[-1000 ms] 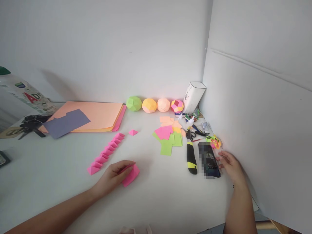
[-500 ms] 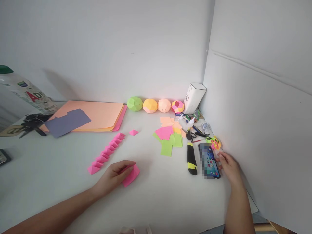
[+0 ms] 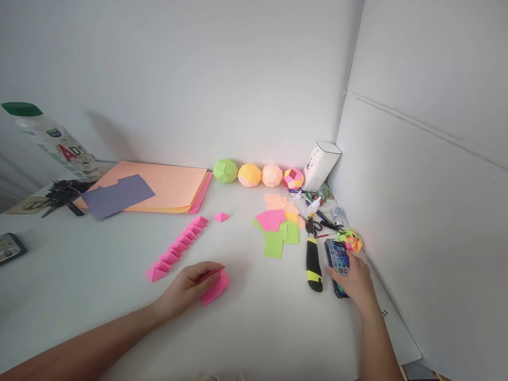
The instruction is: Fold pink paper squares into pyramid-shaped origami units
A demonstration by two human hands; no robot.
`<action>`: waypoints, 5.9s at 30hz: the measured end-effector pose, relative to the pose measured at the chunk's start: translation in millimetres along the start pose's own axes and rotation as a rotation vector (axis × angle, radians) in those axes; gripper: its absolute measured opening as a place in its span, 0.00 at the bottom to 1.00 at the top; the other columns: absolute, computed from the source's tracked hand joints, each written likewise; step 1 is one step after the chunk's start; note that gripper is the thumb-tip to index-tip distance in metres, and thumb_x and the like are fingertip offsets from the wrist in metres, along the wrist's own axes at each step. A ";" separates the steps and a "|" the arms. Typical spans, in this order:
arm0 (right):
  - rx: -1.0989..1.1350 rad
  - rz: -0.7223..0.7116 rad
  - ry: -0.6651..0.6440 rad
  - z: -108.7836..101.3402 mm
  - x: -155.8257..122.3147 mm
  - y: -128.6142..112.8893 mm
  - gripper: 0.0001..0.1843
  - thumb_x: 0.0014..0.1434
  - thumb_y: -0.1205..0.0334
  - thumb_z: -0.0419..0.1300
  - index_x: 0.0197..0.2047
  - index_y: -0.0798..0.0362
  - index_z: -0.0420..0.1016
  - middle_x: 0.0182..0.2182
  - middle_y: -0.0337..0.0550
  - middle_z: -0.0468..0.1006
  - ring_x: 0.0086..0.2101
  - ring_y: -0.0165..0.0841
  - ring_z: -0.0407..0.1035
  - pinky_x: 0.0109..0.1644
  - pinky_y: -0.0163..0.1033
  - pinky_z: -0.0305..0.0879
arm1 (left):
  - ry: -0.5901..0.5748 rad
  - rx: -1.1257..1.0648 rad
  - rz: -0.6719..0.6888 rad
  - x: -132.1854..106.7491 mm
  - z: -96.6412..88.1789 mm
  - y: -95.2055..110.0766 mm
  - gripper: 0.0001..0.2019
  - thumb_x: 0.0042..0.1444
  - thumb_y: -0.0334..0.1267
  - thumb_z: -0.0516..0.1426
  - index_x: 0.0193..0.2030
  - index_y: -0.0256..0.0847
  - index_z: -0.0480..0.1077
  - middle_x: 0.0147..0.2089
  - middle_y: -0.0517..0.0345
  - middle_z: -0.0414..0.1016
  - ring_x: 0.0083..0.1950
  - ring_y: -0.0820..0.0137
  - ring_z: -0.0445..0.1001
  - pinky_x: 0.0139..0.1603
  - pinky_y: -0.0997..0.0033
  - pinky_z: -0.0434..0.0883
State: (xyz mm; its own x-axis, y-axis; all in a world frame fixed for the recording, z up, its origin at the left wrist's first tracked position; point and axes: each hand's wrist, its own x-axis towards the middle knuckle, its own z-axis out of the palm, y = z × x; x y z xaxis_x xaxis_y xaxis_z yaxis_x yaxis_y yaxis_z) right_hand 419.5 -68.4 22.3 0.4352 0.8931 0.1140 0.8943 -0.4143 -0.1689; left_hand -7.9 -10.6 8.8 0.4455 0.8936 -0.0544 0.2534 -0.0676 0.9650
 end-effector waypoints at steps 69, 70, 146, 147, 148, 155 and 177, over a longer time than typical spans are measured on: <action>1.234 -0.543 -0.642 46.3 -51.3 -227.8 0.14 0.54 0.52 0.62 0.24 0.53 0.73 0.24 0.40 0.70 0.26 0.30 0.61 0.29 0.36 0.59 | 0.069 -0.002 0.141 -0.2 4.4 -7.3 0.14 0.58 0.40 0.54 0.49 0.42 0.72 0.33 0.56 0.65 0.33 0.70 0.66 0.31 0.71 0.68; 1.235 -0.545 -0.642 45.8 -51.4 -227.6 0.14 0.54 0.52 0.62 0.25 0.53 0.74 0.24 0.40 0.70 0.26 0.30 0.61 0.29 0.36 0.59 | 0.067 0.021 0.138 0.0 4.3 -6.8 0.14 0.57 0.40 0.54 0.48 0.42 0.72 0.33 0.56 0.65 0.32 0.70 0.66 0.31 0.71 0.68; 1.261 -0.630 -0.683 46.6 -57.6 -229.0 0.11 0.57 0.57 0.60 0.40 0.54 0.75 0.27 0.40 0.73 0.24 0.27 0.63 0.26 0.32 0.61 | -0.071 -0.076 -0.005 3.5 -3.0 5.9 0.13 0.56 0.42 0.56 0.25 0.36 0.70 0.24 0.63 0.62 0.26 0.75 0.59 0.26 0.75 0.58; 1.249 -0.631 -0.692 47.0 -57.9 -229.5 0.11 0.57 0.57 0.59 0.40 0.55 0.76 0.28 0.41 0.74 0.24 0.27 0.65 0.27 0.33 0.62 | -0.072 -0.081 -0.006 3.8 -2.9 5.8 0.12 0.56 0.42 0.56 0.26 0.37 0.71 0.24 0.62 0.63 0.26 0.74 0.60 0.27 0.75 0.59; 1.250 -0.614 -0.708 47.0 -58.2 -229.9 0.11 0.58 0.57 0.59 0.39 0.55 0.77 0.28 0.42 0.76 0.25 0.28 0.66 0.27 0.33 0.64 | -0.071 -0.094 -0.009 4.0 -2.8 5.7 0.12 0.55 0.42 0.56 0.27 0.37 0.72 0.25 0.62 0.64 0.27 0.74 0.62 0.28 0.75 0.60; 1.345 -0.518 -0.771 42.8 -58.9 -230.6 0.13 0.57 0.55 0.59 0.39 0.54 0.80 0.29 0.43 0.78 0.25 0.28 0.69 0.28 0.34 0.69 | -0.048 -0.226 -0.046 4.5 -3.4 5.1 0.15 0.55 0.47 0.56 0.30 0.37 0.73 0.27 0.59 0.70 0.31 0.70 0.68 0.32 0.72 0.66; 1.313 -0.470 -0.881 45.4 -53.8 -227.8 0.14 0.56 0.53 0.60 0.34 0.56 0.79 0.26 0.41 0.76 0.24 0.28 0.68 0.28 0.35 0.66 | -0.065 -0.156 -0.053 1.2 -6.0 3.1 0.16 0.56 0.46 0.56 0.26 0.38 0.76 0.21 0.63 0.60 0.24 0.75 0.61 0.25 0.75 0.61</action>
State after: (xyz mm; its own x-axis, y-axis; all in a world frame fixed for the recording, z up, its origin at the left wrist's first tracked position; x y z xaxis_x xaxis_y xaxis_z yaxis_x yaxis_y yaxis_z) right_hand 187.6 -14.1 10.3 -0.4308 0.8982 -0.0875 0.0295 -0.0829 -0.9961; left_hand -11.7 -7.0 13.3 0.4907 0.8632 -0.1183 0.1445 0.0533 0.9881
